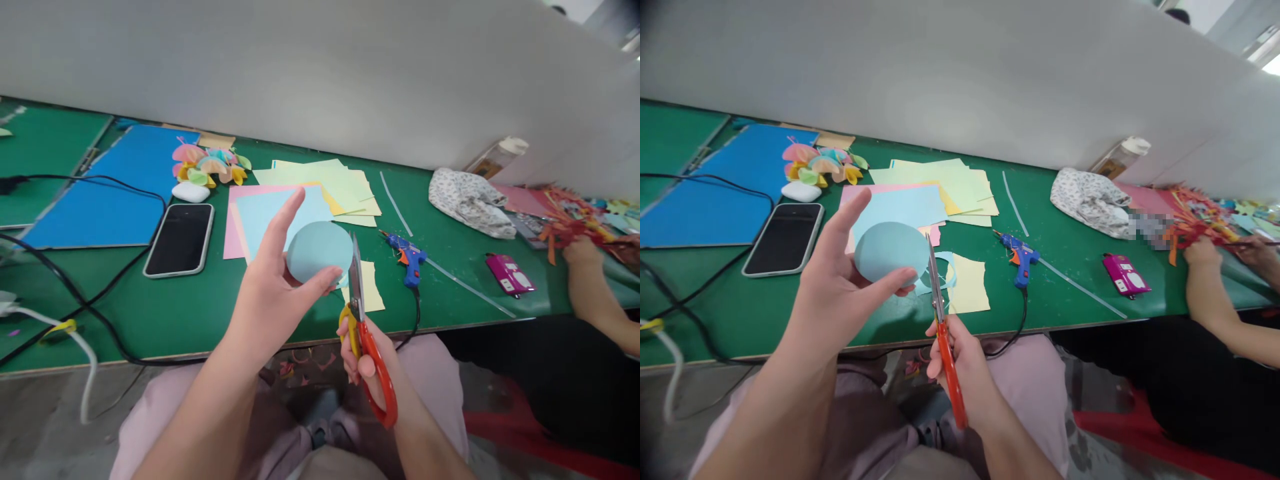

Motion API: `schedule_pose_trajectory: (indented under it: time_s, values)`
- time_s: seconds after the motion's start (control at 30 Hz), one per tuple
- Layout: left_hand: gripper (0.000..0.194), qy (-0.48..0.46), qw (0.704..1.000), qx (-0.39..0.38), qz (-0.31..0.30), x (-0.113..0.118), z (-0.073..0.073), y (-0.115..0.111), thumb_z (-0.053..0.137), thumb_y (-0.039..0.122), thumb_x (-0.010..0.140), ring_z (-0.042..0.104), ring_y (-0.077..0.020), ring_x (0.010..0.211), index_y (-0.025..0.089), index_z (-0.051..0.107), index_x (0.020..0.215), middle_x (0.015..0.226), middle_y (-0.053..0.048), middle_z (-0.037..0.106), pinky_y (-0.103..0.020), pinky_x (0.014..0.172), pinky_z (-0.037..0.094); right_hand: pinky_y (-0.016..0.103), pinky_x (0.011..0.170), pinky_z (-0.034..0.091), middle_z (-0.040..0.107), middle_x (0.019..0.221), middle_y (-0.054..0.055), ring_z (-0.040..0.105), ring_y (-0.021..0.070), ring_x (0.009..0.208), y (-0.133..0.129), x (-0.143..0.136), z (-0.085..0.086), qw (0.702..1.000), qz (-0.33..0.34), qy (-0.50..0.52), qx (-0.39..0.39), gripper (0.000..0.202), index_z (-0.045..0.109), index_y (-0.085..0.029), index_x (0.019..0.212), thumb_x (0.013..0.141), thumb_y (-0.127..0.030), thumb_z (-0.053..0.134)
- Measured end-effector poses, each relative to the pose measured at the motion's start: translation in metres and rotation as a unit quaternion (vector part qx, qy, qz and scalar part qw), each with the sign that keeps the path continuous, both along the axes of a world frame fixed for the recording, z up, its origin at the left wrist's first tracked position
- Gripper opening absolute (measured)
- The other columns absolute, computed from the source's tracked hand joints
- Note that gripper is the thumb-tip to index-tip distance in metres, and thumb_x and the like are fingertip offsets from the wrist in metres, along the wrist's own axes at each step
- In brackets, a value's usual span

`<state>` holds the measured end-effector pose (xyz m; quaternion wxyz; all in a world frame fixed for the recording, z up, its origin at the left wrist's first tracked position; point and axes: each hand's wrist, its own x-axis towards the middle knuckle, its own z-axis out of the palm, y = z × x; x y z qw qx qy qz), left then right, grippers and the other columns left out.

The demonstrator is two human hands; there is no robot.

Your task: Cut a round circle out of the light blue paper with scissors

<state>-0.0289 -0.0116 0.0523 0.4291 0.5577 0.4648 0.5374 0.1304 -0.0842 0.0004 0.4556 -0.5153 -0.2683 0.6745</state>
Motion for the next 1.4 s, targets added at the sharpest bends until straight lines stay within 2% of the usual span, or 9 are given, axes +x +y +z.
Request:
schedule_pose_trajectory:
  time_s: [0.1,0.2,0.23,0.3,0.4,0.6,0.93,1.23,1.4]
  values:
    - [0.092,-0.002,1.000,0.003,0.007,0.002,0.003,-0.001,0.087,0.024,0.070,0.069,-0.0141,0.061,0.040,0.048,0.152,0.138,-0.007,0.065,-0.033,0.054,0.065,0.020,0.041,0.028,0.050,0.044,-0.008,0.035,0.0071,0.038,-0.001,0.001,-0.001,0.999,-0.009,0.038,-0.030,0.054,0.068,-0.022,0.072,0.048,-0.066,0.088]
    - [0.084,-0.021,0.999,-0.002,0.035,0.005,0.008,-0.005,0.084,0.020,0.073,0.070,-0.0124,0.062,0.038,0.052,0.149,0.149,-0.004,0.059,-0.030,0.056,0.065,0.020,0.042,0.027,0.052,0.044,-0.007,0.035,0.0071,0.038,-0.004,0.002,-0.005,0.999,-0.008,0.039,-0.024,0.050,0.069,-0.022,0.074,0.052,-0.062,0.089]
    - [0.083,-0.028,0.999,-0.007,0.044,0.006,0.010,-0.007,0.083,0.019,0.074,0.069,-0.0121,0.062,0.038,0.053,0.149,0.143,-0.003,0.064,-0.028,0.056,0.065,0.019,0.042,0.027,0.053,0.045,-0.007,0.036,0.0071,0.039,-0.004,0.002,-0.006,0.999,-0.008,0.038,-0.022,0.050,0.069,-0.022,0.075,0.052,-0.061,0.090]
    - [0.084,-0.037,0.998,-0.019,0.051,0.007,0.012,-0.009,0.083,0.017,0.074,0.069,-0.0124,0.060,0.036,0.053,0.150,0.117,0.000,0.075,-0.026,0.056,0.064,0.019,0.041,0.026,0.053,0.044,-0.007,0.035,0.0067,0.039,-0.005,0.002,-0.007,0.999,-0.010,0.036,-0.023,0.052,0.069,-0.022,0.075,0.050,-0.062,0.091]
    - [0.087,-0.040,0.998,-0.027,0.049,0.008,0.014,-0.009,0.085,0.016,0.073,0.069,-0.0147,0.058,0.034,0.051,0.152,0.086,0.005,0.075,-0.027,0.057,0.064,0.019,0.040,0.025,0.052,0.042,-0.008,0.033,0.0060,0.037,-0.005,0.002,-0.005,0.999,-0.011,0.033,-0.027,0.060,0.068,-0.022,0.072,0.043,-0.069,0.091]
    - [0.086,-0.044,0.998,-0.032,0.042,0.006,0.017,-0.009,0.082,0.014,0.076,0.070,-0.0147,0.057,0.029,0.048,0.153,0.077,0.006,0.073,-0.026,0.059,0.064,0.019,0.039,0.025,0.053,0.042,-0.008,0.035,0.0058,0.036,-0.003,0.003,-0.001,0.999,-0.007,0.021,-0.036,0.068,0.067,-0.022,0.072,0.037,-0.076,0.090]
    - [0.085,-0.025,0.998,-0.020,0.050,0.004,0.018,-0.007,0.080,0.019,0.078,0.073,-0.0169,0.057,0.024,0.044,0.155,0.069,0.006,0.072,-0.028,0.060,0.065,0.018,0.036,0.024,0.052,0.040,-0.010,0.033,0.0048,0.033,-0.005,0.006,-0.010,0.998,-0.003,0.028,-0.052,0.071,0.068,-0.022,0.070,0.030,-0.075,0.093]
    - [0.082,-0.051,0.996,-0.005,0.068,0.004,0.014,-0.004,0.080,0.016,0.076,0.072,-0.0155,0.056,0.023,0.048,0.151,0.070,0.006,0.074,-0.029,0.062,0.066,0.018,0.035,0.023,0.053,0.039,-0.009,0.033,0.0055,0.033,-0.004,0.005,-0.011,0.997,-0.003,0.035,-0.062,0.069,0.068,-0.022,0.069,0.031,-0.075,0.093]
    - [0.085,-0.050,0.997,-0.007,0.058,0.003,0.013,-0.004,0.083,0.015,0.074,0.070,-0.0141,0.055,0.025,0.049,0.152,0.066,0.008,0.072,-0.026,0.061,0.065,0.018,0.040,0.029,0.053,0.042,-0.009,0.037,0.0061,0.037,-0.004,0.003,-0.012,0.997,-0.005,0.054,-0.051,0.066,0.071,-0.021,0.073,0.038,-0.073,0.093]
